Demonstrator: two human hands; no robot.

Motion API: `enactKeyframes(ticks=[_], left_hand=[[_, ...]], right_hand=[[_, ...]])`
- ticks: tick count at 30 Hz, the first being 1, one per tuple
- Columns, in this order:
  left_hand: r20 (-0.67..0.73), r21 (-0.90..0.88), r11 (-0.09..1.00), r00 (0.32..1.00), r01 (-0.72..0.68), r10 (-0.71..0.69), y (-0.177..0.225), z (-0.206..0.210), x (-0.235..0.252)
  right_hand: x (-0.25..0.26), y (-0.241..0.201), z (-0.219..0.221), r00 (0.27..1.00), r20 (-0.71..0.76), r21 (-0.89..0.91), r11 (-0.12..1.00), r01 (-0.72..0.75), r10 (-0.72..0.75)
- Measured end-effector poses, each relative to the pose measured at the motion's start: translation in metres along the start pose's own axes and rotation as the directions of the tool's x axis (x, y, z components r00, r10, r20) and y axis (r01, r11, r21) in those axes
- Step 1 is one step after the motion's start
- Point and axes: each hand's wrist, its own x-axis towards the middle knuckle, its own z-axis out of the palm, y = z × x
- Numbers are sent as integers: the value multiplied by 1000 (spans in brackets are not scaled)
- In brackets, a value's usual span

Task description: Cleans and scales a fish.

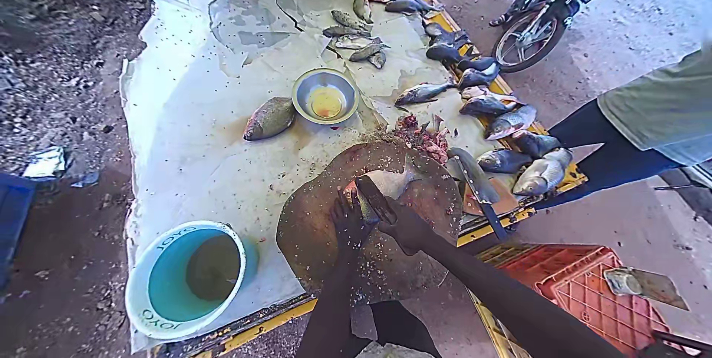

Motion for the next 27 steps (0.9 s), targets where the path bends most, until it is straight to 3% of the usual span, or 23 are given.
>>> enactKeyframes(ticks=[3, 5, 7, 9, 11, 15, 17, 21, 22, 24, 27], left_hand=[[13, -4, 1000, 1000, 5, -5, 4, -1, -5], [-9, 17, 1000, 1000, 13, -13, 3, -1, 5], [2, 18, 1000, 1000, 20, -20, 2, 5, -7], [5, 20, 999, 999, 46, -46, -2, 4, 2], [49, 4, 998, 997, 67, -67, -3, 2, -9], [84, -45, 995, 993, 90, -86, -3, 3, 0], [86, -46, 994, 992, 101, -96, -2, 4, -6], [113, -138, 984, 989, 114, -99, -12, -5, -9], [102, -173, 980, 991, 98, -81, -22, -7, -4], [153, -214, 973, 987, 86, -54, -27, -1, -27], [172, -218, 976, 985, 16, 22, -30, -9, -12]], right_hand=[[-15, 7, -43, 988, 155, -99, 994, 35, -20], [26, -10, -36, 998, 63, -179, 984, 24, -13], [71, -28, 2, 999, -23, -165, 986, 29, -33], [102, -45, 10, 993, -90, -149, 987, 56, -70], [66, -30, 14, 999, -37, -104, 994, 22, -26], [-30, -11, -21, 986, 158, -225, 974, -19, 56], [-8, -22, -21, 989, 147, -254, 967, 13, 25], [75, -64, 23, 995, -75, -222, 974, 46, -64], [74, -69, 23, 995, -78, -226, 973, 39, -58], [27, -36, 32, 999, 17, -186, 982, 40, -37], [-5, 2, -9, 981, 143, 20, 991, 130, -131]])
